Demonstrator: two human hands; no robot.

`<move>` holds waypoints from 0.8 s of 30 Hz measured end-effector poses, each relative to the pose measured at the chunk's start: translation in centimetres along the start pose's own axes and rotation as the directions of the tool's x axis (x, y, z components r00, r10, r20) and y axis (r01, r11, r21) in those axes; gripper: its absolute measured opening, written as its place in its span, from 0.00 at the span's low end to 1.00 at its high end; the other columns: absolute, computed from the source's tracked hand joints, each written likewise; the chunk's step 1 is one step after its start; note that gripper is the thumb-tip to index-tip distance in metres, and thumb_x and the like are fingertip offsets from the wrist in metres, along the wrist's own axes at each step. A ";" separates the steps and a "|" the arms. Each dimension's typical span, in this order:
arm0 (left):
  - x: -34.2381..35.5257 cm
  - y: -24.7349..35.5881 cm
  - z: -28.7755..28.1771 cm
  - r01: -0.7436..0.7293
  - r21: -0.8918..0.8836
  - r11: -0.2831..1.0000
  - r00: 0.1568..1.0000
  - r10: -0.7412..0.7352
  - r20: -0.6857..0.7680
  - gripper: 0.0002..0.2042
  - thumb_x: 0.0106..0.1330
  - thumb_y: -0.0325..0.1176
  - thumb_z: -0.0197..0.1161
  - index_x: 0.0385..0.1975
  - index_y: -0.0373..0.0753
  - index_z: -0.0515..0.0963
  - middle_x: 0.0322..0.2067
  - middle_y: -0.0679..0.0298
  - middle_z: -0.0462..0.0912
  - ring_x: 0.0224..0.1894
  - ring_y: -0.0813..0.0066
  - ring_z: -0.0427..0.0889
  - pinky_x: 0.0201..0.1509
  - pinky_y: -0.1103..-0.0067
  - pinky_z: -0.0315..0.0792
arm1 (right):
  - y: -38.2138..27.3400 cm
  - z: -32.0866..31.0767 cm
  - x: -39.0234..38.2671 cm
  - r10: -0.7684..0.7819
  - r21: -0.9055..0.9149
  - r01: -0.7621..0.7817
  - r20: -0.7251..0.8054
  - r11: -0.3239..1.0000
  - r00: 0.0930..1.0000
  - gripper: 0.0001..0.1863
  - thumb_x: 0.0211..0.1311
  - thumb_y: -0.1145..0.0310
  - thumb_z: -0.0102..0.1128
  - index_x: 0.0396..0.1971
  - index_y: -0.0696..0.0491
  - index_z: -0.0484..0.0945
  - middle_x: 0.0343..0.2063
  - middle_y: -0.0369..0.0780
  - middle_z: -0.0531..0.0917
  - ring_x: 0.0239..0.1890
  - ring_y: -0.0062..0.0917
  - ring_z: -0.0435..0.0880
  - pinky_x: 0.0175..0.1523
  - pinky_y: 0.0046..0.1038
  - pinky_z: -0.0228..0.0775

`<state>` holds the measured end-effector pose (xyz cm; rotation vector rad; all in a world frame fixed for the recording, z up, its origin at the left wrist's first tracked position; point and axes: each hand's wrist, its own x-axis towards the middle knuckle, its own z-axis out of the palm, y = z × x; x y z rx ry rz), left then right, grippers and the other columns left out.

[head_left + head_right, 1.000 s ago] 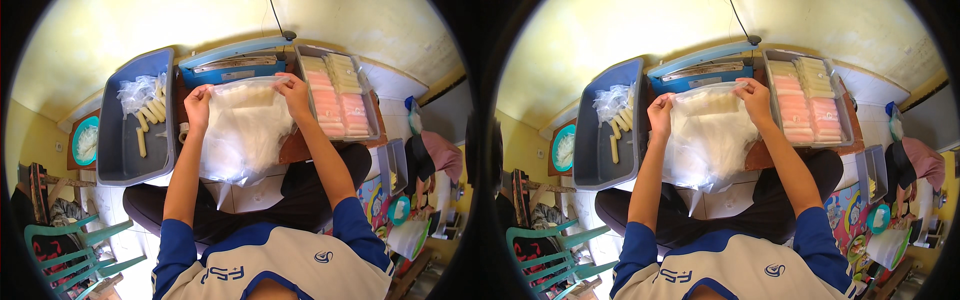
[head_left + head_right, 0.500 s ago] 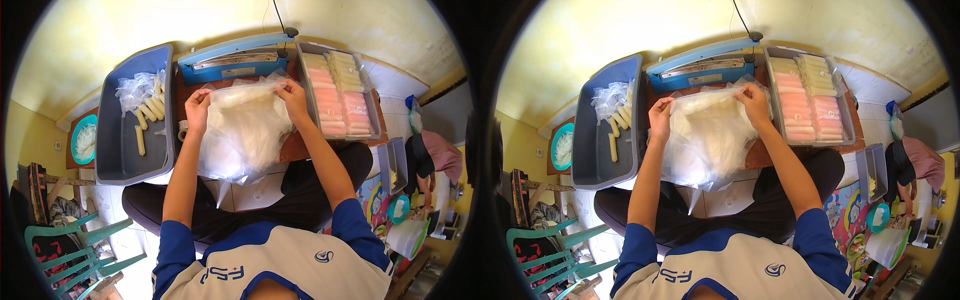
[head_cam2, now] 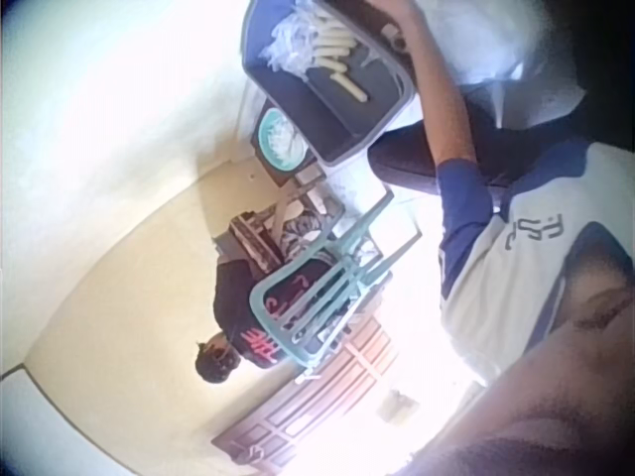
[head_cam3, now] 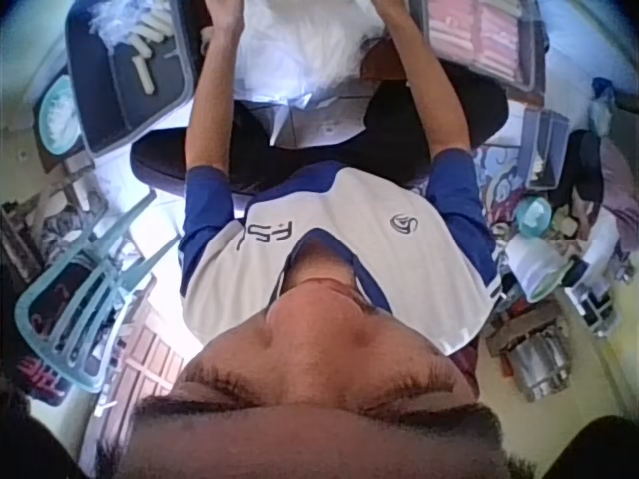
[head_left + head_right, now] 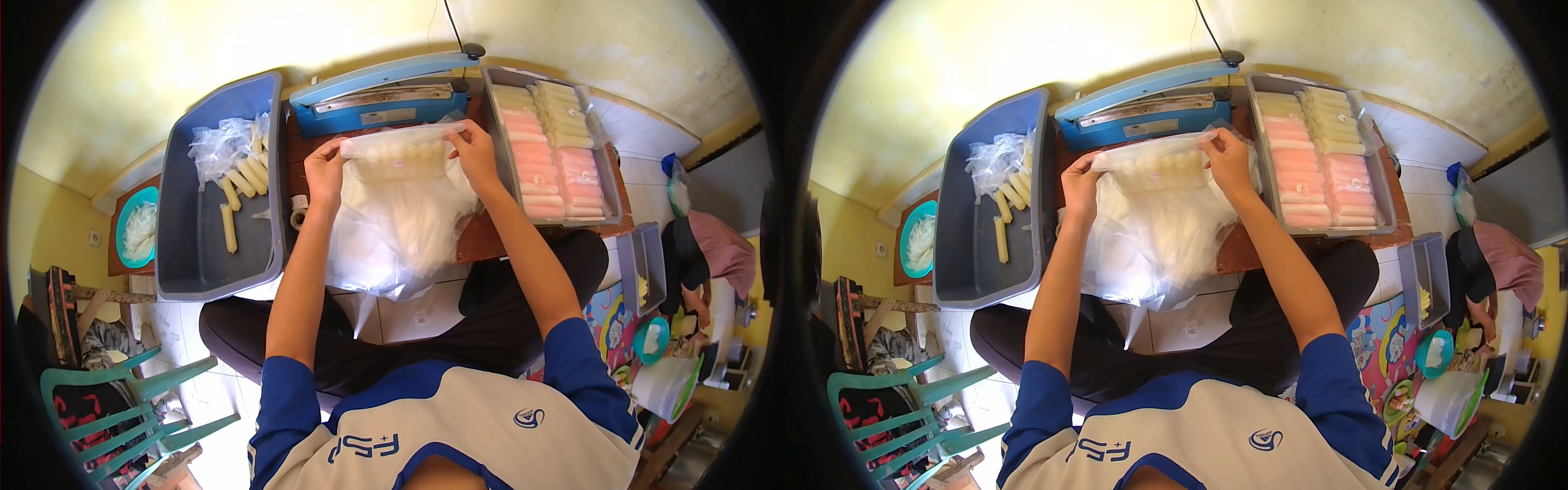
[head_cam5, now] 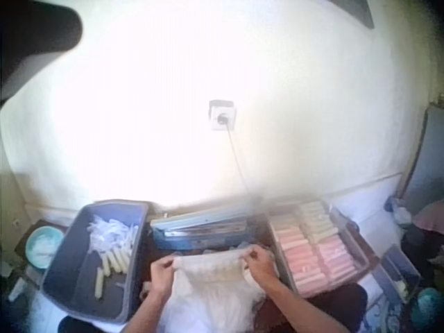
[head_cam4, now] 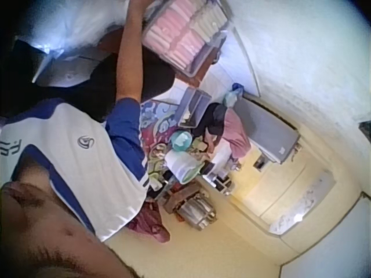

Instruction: The person is placing frozen sticks from a crate into plastic bags and sealing the bags with a manual heat sealer.

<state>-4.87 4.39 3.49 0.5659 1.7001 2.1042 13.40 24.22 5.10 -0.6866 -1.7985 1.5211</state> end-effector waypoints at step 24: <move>2.0 -7.5 -1.0 0.211 0.101 0.972 0.964 -0.190 -0.185 0.07 0.65 0.29 0.65 0.35 0.32 0.83 0.24 0.61 0.84 0.24 0.79 0.80 0.29 0.83 0.72 | 9.6 -0.5 -1.6 -0.034 -0.582 0.104 0.131 0.806 0.991 0.18 0.66 0.65 0.57 0.52 0.57 0.77 0.48 0.49 0.83 0.51 0.43 0.81 0.58 0.44 0.69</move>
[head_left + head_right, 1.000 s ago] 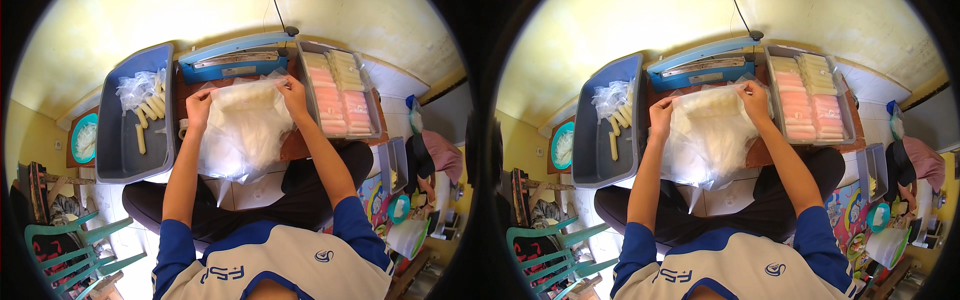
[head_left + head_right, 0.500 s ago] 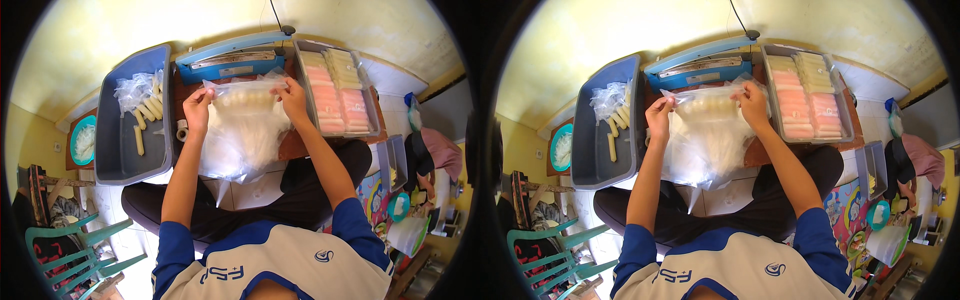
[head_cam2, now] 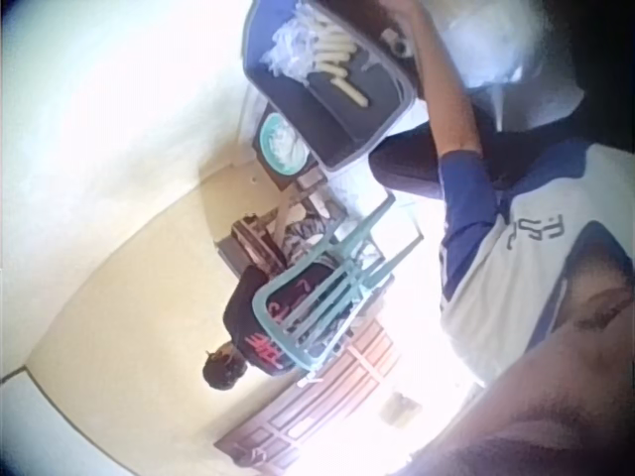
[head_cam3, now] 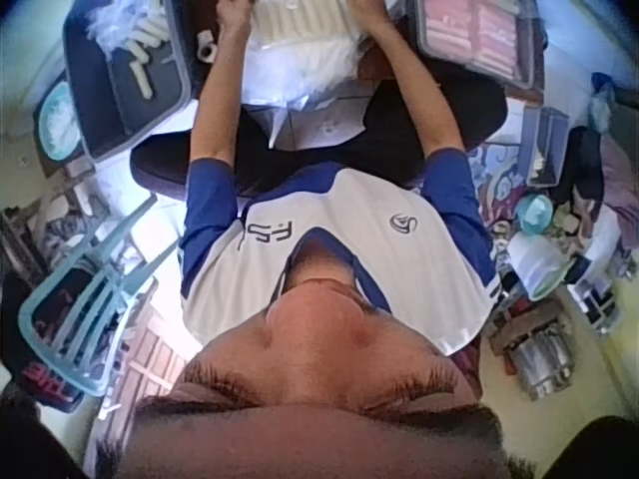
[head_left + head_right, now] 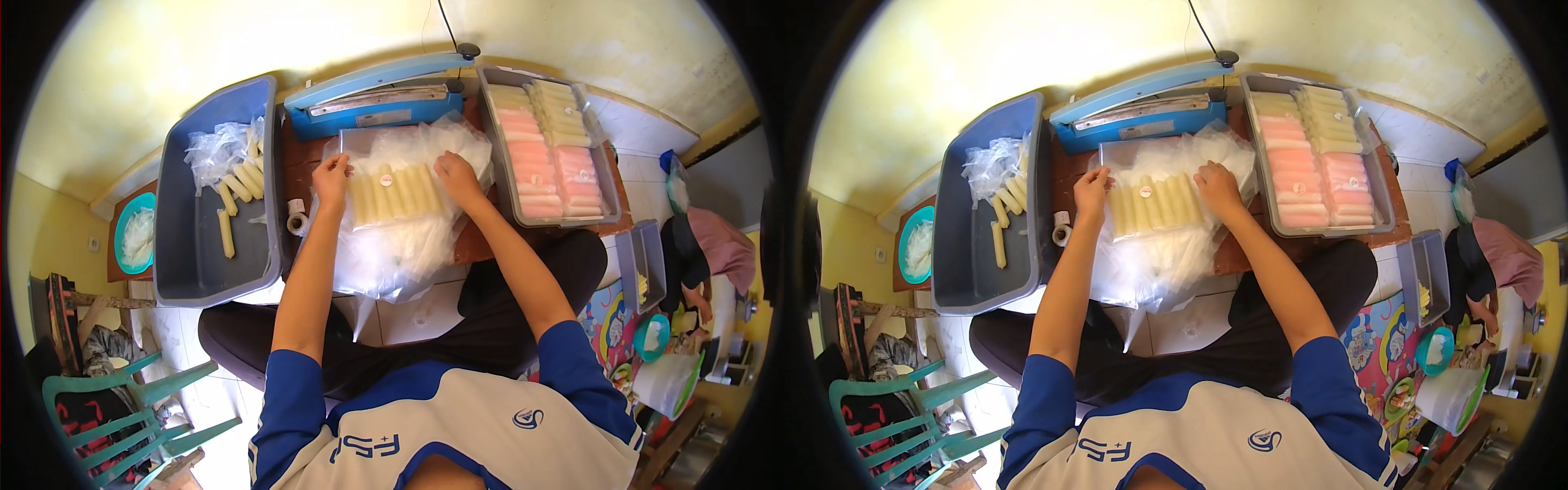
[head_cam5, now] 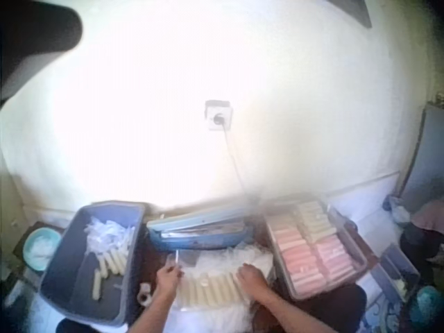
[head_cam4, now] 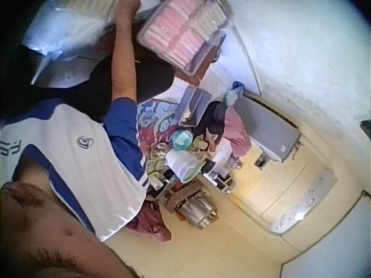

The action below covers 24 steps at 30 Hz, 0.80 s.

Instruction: The person is placing frozen sticks from a crate into plastic bags and sealing the bags with a manual heat sealer.

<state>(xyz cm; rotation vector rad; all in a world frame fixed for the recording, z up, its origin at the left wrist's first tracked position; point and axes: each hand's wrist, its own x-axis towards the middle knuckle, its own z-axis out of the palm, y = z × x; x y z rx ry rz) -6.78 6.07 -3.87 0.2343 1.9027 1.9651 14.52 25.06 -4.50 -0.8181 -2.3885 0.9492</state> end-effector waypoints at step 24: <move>-3.4 -0.3 -2.9 -0.384 0.514 0.767 0.922 0.288 0.258 0.21 0.58 0.32 0.70 0.52 0.38 0.78 0.38 0.56 0.86 0.42 0.66 0.85 0.48 0.74 0.77 | -0.3 -0.6 0.6 -0.182 -0.481 0.196 0.076 0.854 0.980 0.30 0.55 0.58 0.62 0.59 0.52 0.73 0.54 0.44 0.74 0.61 0.41 0.69 0.67 0.45 0.57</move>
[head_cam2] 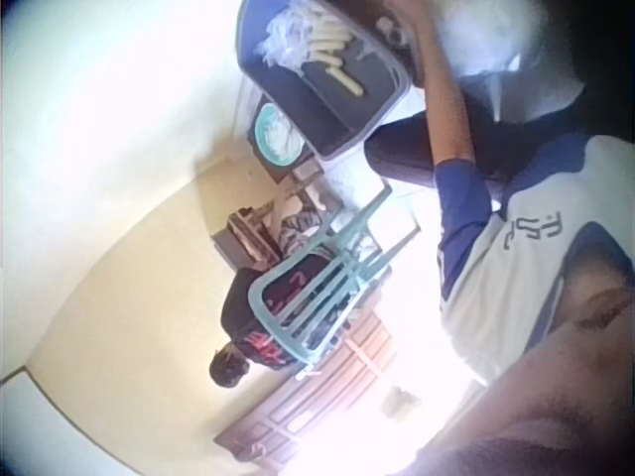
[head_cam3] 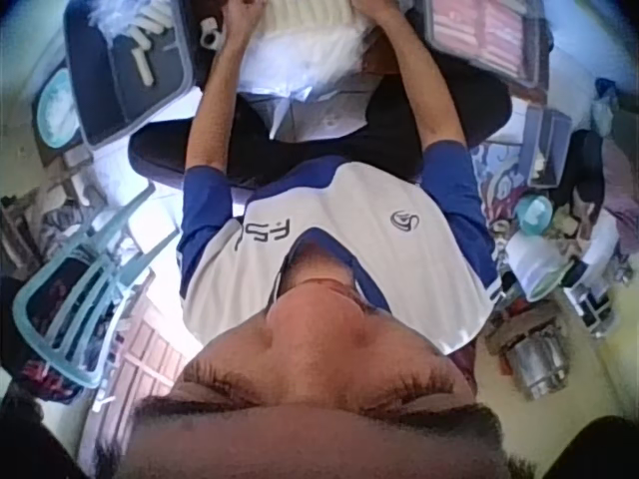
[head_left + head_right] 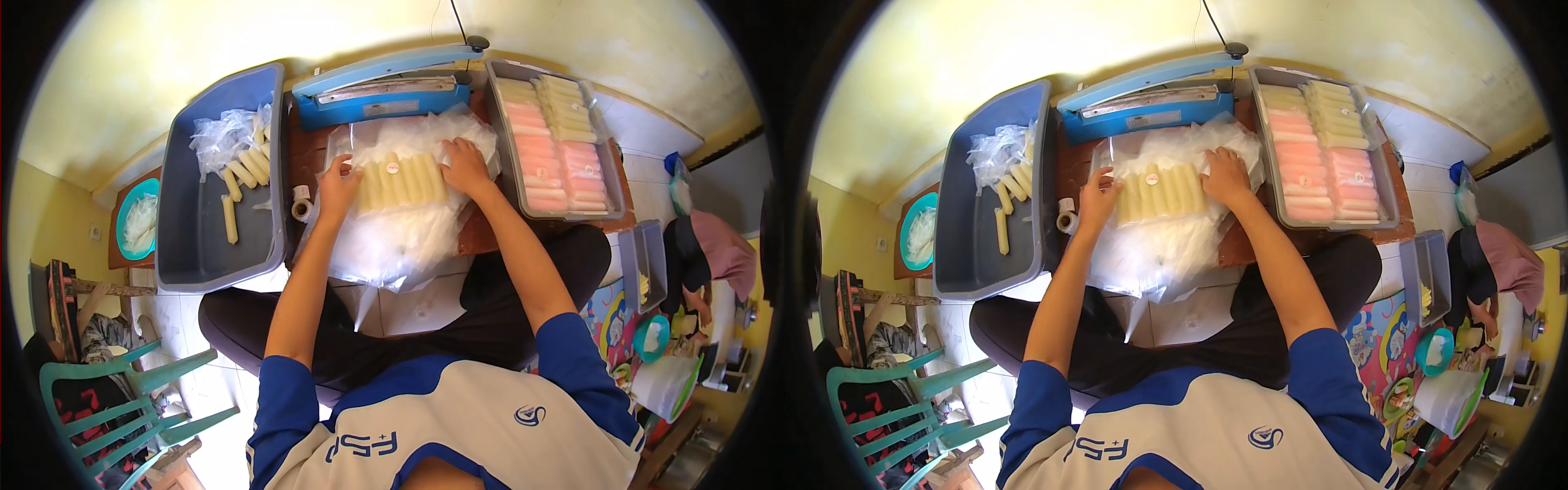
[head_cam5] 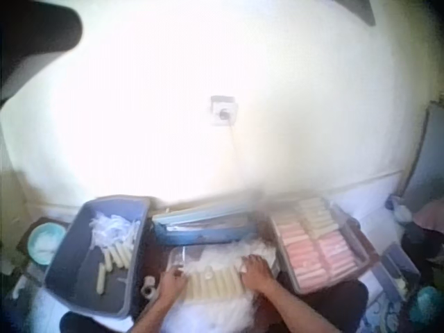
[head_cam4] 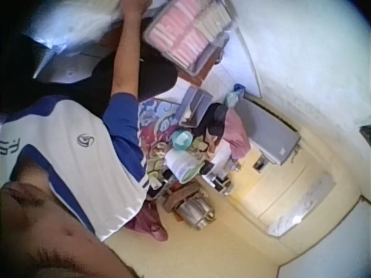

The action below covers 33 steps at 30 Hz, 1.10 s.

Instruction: The person is placing frozen sticks from a crate into plastic bags and sealing the bags with a manual heat sealer.

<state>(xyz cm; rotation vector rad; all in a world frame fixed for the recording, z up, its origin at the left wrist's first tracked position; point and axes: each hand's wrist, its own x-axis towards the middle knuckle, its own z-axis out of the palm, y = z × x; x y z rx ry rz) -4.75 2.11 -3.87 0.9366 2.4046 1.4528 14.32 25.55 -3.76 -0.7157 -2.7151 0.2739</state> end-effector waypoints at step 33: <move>-13.3 8.7 -1.8 -0.732 0.184 0.656 0.594 0.481 0.645 0.37 0.47 0.37 0.76 0.62 0.52 0.71 0.67 0.53 0.63 0.68 0.52 0.62 0.70 0.57 0.57 | -3.1 -8.4 -9.7 -0.483 0.077 0.492 0.367 0.867 0.795 0.42 0.43 0.78 0.61 0.66 0.43 0.67 0.71 0.48 0.55 0.72 0.51 0.54 0.70 0.55 0.52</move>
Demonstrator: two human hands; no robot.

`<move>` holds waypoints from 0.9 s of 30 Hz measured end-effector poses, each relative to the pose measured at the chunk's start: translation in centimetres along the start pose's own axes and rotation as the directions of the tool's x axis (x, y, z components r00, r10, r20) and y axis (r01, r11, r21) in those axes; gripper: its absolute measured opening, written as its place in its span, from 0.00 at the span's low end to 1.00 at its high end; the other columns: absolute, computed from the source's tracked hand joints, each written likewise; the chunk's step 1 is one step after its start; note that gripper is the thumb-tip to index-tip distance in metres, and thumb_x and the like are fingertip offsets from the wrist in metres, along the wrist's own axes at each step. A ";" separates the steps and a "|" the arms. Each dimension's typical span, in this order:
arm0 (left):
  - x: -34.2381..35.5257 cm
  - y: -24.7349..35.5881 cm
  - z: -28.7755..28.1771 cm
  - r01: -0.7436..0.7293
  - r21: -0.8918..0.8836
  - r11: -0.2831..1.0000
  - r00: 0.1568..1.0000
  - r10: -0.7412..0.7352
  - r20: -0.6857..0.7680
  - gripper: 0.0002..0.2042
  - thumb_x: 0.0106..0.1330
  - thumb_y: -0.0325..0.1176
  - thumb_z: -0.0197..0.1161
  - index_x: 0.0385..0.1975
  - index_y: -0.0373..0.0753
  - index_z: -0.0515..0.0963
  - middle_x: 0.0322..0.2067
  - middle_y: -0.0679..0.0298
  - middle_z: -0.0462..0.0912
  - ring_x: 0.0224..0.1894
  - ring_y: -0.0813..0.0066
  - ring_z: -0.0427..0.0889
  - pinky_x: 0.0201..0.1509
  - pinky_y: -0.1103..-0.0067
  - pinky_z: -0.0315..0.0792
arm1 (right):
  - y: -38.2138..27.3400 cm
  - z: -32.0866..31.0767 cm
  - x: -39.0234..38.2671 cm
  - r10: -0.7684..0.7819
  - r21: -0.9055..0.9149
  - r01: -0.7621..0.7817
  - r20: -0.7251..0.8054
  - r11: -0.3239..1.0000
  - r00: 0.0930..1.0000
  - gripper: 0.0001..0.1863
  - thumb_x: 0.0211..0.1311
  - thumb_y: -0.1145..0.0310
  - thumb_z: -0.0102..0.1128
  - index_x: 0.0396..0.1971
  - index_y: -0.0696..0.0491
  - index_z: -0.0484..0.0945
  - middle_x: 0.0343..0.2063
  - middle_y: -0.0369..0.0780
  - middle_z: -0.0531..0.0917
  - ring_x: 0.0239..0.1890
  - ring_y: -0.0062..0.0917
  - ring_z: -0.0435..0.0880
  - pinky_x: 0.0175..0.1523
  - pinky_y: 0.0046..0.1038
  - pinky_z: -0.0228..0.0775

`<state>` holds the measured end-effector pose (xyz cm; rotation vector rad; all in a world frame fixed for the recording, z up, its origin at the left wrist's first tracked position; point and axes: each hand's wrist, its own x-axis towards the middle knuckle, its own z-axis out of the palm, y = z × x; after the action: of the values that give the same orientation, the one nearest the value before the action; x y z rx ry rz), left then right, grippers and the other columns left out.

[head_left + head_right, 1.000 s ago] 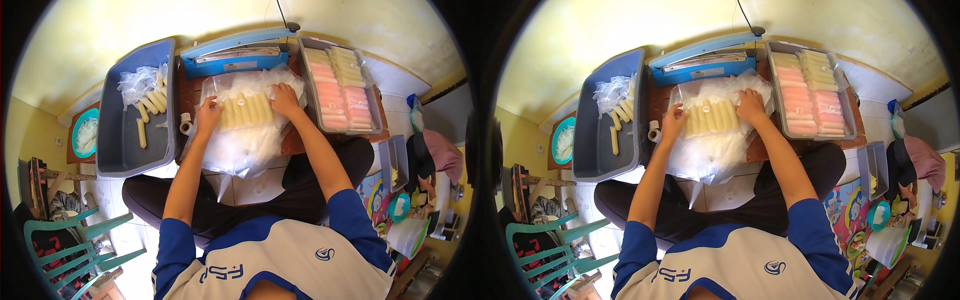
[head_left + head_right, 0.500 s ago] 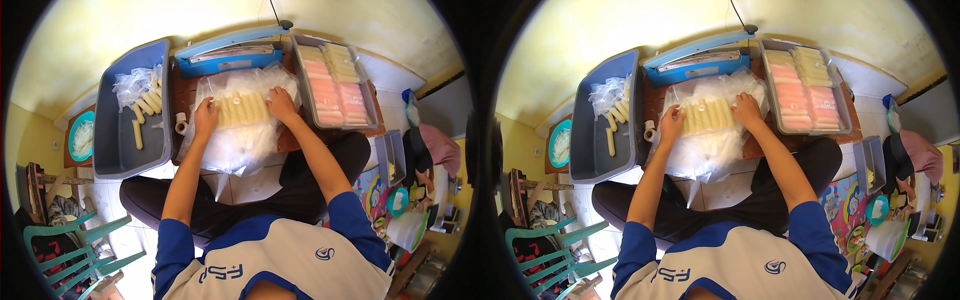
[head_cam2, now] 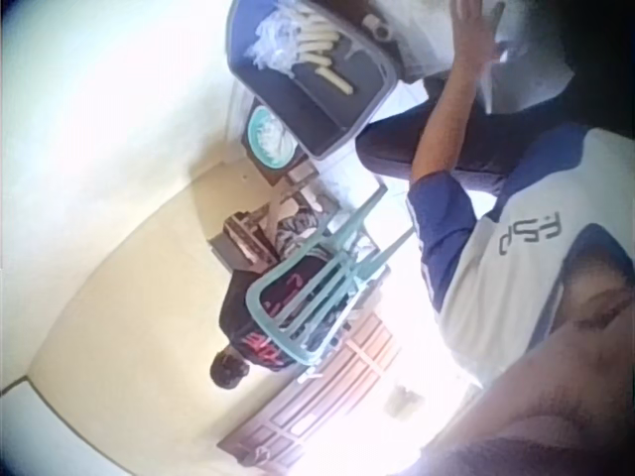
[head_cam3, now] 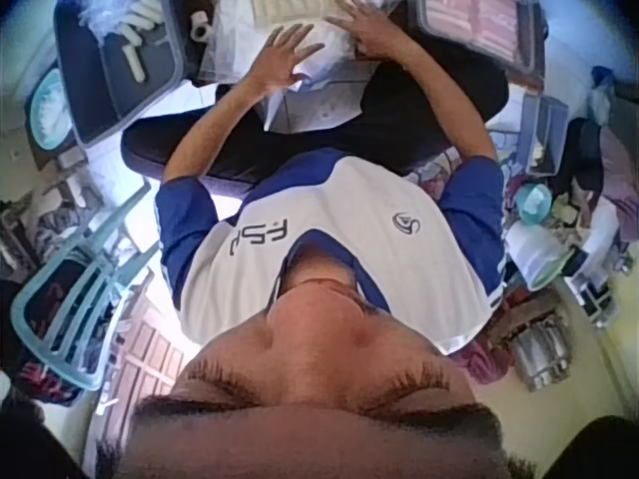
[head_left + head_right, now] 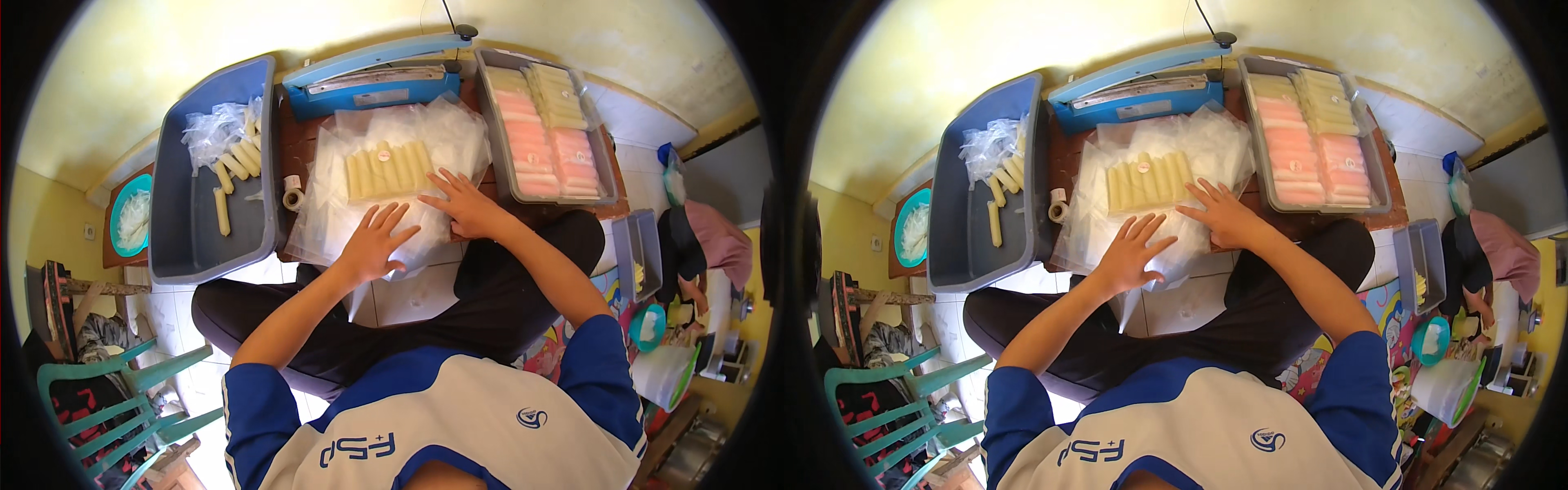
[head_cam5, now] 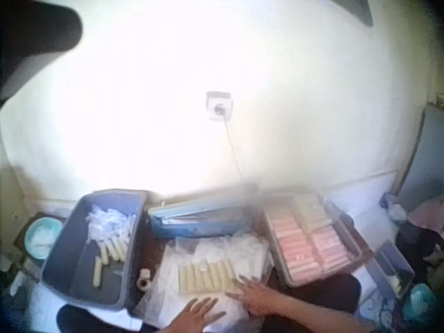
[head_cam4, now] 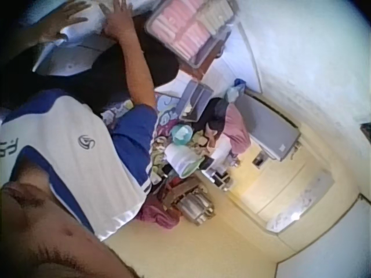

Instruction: The person is placing frozen sticks from a crate into plastic bags and sealing the bags with a manual heat sealer.

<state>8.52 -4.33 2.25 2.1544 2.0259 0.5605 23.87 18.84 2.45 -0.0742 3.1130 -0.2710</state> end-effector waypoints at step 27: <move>1.6 -7.9 0.2 -0.047 -0.144 0.988 0.999 0.044 -0.026 0.28 0.52 0.20 0.63 0.57 0.48 0.76 0.57 0.57 0.77 0.60 0.54 0.74 0.65 0.63 0.67 | 1.8 4.8 6.5 -0.083 -0.110 0.039 -0.430 0.993 0.899 0.15 0.47 0.67 0.66 0.38 0.49 0.80 0.57 0.43 0.75 0.57 0.43 0.76 0.55 0.39 0.73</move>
<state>1.25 -1.99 -0.31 2.1230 1.8875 0.7175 17.44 19.42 -2.67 -0.1293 3.5748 -0.1488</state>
